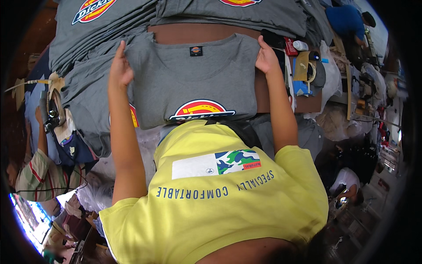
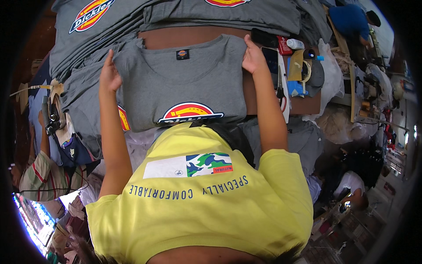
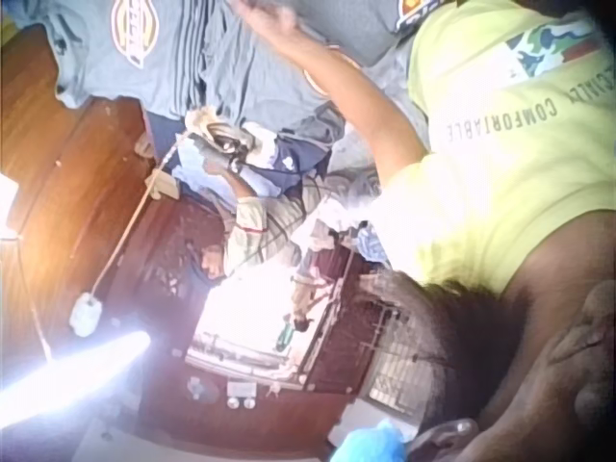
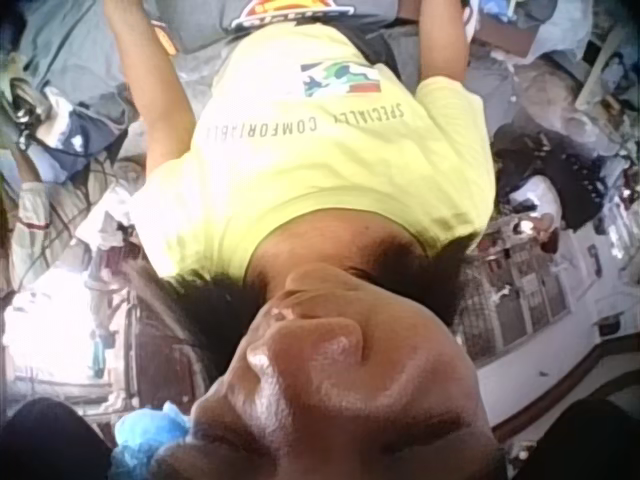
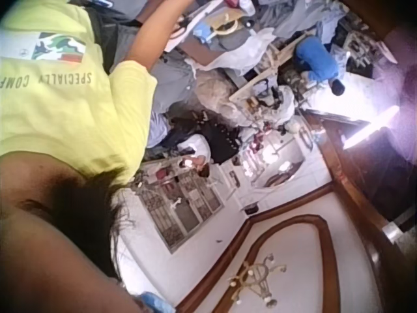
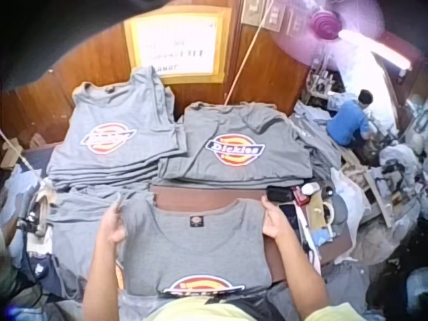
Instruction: The person picks up and turns over several grey shirts, using scissors to trim loose threads from the fabric and tags.
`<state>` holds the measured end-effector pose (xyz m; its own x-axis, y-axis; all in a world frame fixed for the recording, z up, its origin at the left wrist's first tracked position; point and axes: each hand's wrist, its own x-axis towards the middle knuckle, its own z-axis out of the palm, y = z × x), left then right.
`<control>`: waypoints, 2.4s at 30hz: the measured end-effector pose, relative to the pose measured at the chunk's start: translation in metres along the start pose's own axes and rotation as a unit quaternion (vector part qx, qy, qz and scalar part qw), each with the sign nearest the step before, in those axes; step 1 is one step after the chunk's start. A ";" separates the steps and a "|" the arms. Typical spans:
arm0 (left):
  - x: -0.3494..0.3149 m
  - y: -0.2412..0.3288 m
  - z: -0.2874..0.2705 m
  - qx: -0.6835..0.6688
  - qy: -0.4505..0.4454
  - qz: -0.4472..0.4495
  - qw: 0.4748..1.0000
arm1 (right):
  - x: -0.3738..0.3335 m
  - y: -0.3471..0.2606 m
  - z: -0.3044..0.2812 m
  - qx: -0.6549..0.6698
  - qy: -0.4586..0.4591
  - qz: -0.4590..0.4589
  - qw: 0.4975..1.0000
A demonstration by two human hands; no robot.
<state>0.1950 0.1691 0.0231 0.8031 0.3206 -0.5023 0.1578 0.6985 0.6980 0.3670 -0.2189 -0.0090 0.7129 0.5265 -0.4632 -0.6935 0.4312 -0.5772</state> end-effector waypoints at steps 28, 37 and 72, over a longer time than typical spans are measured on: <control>-0.190 -0.152 0.114 0.211 -0.274 0.317 0.883 | -0.190 0.178 0.096 -0.149 -0.160 -0.159 0.963; -0.199 -0.148 0.111 0.189 -0.316 0.297 0.881 | -0.196 0.179 0.098 -0.240 -0.172 -0.199 0.935; -0.017 0.093 0.020 0.066 -0.154 0.065 0.984 | -0.068 -0.067 0.070 -0.085 -0.146 -0.110 0.980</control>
<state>0.2076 0.2157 0.1071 0.9540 0.1795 -0.2401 0.0984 0.5689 0.8165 0.3577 -0.2325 0.1082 0.7657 0.6322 -0.1184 -0.4824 0.4427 -0.7559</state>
